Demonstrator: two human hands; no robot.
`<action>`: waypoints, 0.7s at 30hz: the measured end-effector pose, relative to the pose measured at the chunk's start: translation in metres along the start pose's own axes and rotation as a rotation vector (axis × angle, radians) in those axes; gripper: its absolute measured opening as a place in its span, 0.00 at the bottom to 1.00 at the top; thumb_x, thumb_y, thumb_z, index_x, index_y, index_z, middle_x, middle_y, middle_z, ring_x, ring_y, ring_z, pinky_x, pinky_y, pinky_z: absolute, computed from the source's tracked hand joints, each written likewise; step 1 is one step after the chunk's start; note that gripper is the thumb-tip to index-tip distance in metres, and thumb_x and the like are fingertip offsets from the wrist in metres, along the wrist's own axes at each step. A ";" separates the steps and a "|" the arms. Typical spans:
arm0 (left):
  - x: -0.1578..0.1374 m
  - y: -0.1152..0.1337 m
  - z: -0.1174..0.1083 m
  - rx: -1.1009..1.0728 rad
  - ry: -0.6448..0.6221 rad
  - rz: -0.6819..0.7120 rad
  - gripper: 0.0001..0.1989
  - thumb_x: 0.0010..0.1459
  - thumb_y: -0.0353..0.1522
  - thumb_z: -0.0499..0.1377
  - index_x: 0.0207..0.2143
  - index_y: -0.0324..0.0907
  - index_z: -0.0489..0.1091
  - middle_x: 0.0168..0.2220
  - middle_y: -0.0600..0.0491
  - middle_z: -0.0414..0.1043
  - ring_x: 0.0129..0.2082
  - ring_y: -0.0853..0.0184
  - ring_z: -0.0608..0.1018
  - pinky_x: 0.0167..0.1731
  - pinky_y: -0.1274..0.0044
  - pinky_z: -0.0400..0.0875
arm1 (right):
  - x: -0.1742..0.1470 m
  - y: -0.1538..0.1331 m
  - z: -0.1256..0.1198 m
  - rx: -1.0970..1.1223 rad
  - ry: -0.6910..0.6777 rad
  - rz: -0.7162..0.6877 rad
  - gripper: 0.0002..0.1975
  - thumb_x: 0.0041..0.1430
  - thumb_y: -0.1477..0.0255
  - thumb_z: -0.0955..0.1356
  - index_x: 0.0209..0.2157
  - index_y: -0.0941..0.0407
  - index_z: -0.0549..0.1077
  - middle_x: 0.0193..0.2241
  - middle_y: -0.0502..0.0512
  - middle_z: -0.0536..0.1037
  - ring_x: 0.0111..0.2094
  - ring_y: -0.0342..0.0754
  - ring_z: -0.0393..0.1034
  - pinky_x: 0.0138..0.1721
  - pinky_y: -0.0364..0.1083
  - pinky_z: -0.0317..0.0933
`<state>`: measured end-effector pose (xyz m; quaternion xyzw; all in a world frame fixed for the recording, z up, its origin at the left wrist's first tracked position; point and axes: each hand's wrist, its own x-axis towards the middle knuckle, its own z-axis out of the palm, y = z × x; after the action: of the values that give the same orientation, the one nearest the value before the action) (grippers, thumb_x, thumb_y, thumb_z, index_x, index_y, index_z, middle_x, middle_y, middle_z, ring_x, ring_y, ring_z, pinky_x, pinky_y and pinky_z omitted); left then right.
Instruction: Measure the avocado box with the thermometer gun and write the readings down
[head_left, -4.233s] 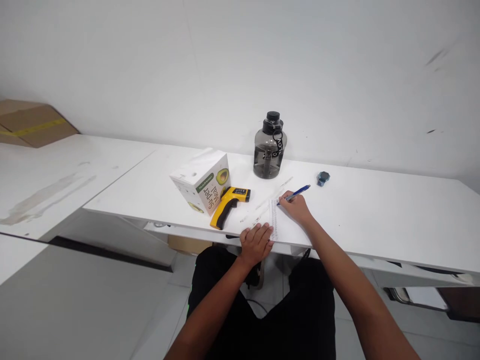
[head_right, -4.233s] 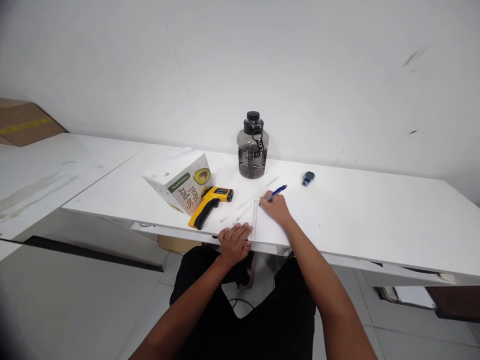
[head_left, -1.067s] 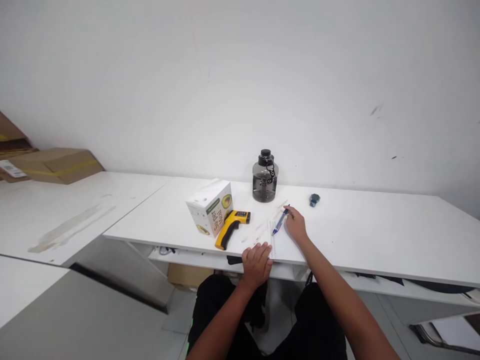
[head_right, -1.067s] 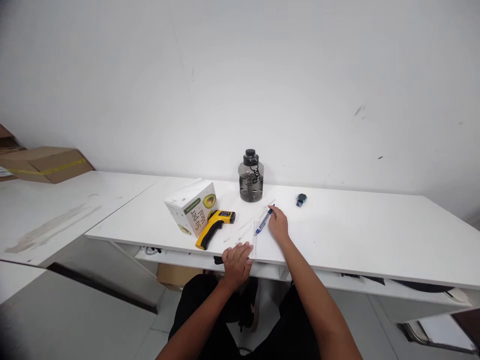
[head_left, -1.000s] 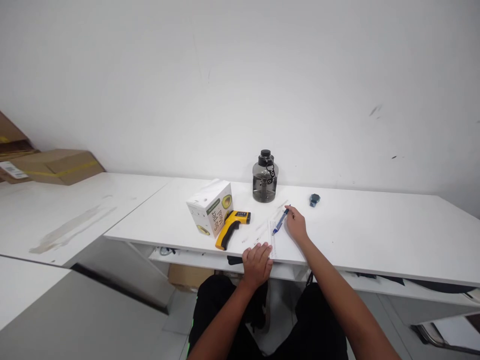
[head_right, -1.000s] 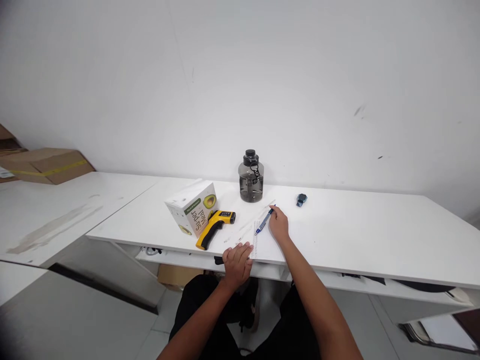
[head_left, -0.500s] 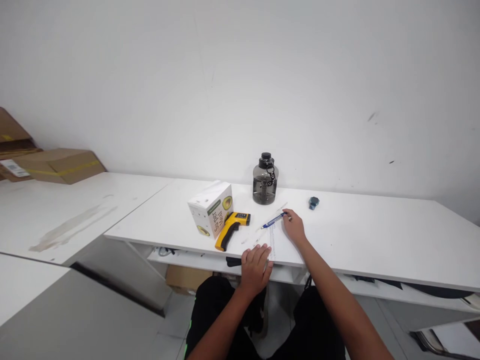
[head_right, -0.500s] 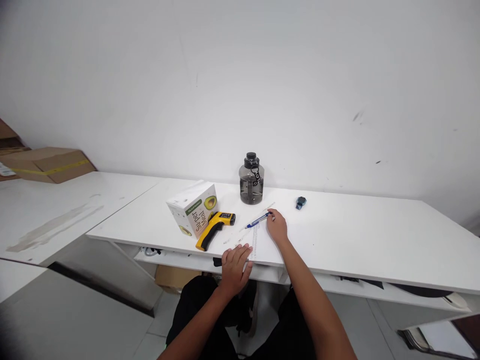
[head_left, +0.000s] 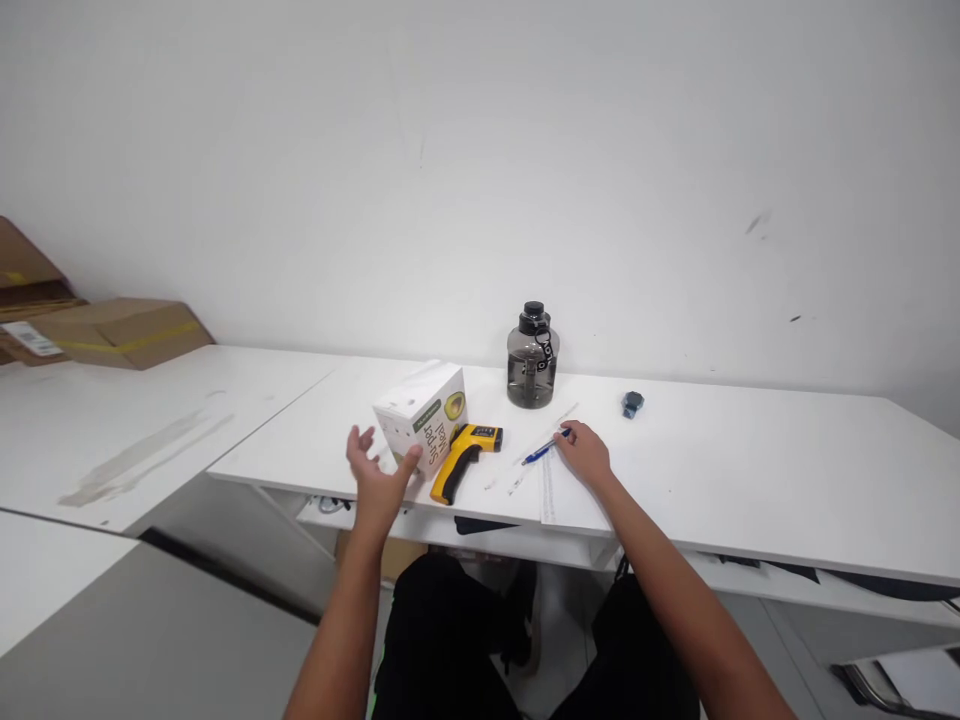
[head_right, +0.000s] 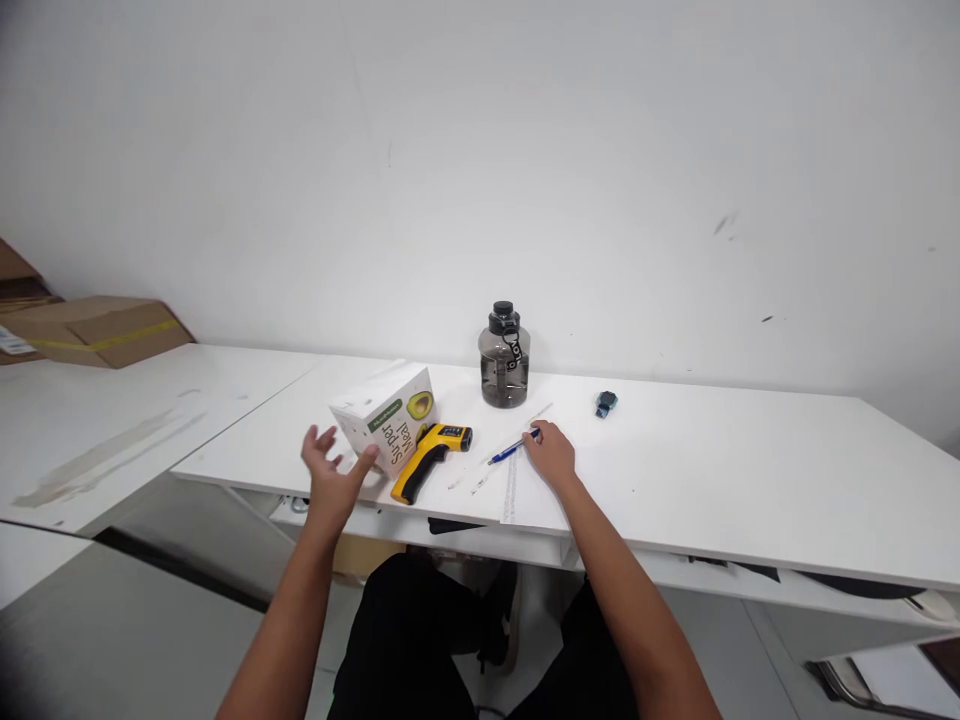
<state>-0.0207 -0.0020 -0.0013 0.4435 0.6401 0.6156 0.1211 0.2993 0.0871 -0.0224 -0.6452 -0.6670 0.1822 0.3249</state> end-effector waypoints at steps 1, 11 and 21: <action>0.009 -0.007 0.002 -0.091 -0.114 -0.054 0.44 0.49 0.45 0.62 0.62 0.46 0.42 0.60 0.42 0.56 0.57 0.56 0.66 0.54 0.61 0.65 | 0.000 0.000 0.000 -0.016 -0.008 -0.002 0.14 0.58 0.63 0.62 0.42 0.52 0.72 0.32 0.51 0.75 0.34 0.48 0.69 0.34 0.45 0.58; -0.002 -0.023 0.017 0.258 -0.204 -0.069 0.55 0.41 0.45 0.67 0.63 0.46 0.37 0.61 0.41 0.57 0.56 0.53 0.68 0.49 0.64 0.68 | 0.002 0.002 0.006 -0.093 -0.029 -0.026 0.17 0.60 0.62 0.61 0.47 0.51 0.70 0.27 0.50 0.75 0.34 0.50 0.70 0.33 0.46 0.57; -0.010 -0.010 0.017 0.395 -0.084 0.023 0.44 0.49 0.50 0.59 0.61 0.42 0.45 0.56 0.40 0.64 0.52 0.50 0.71 0.42 0.65 0.69 | 0.005 -0.057 -0.022 -0.316 -0.032 -0.088 0.22 0.62 0.63 0.59 0.55 0.55 0.65 0.36 0.59 0.78 0.40 0.55 0.72 0.34 0.47 0.58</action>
<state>-0.0070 0.0038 -0.0176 0.4912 0.7378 0.4601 0.0512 0.2718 0.0823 0.0318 -0.6554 -0.7201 0.0709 0.2164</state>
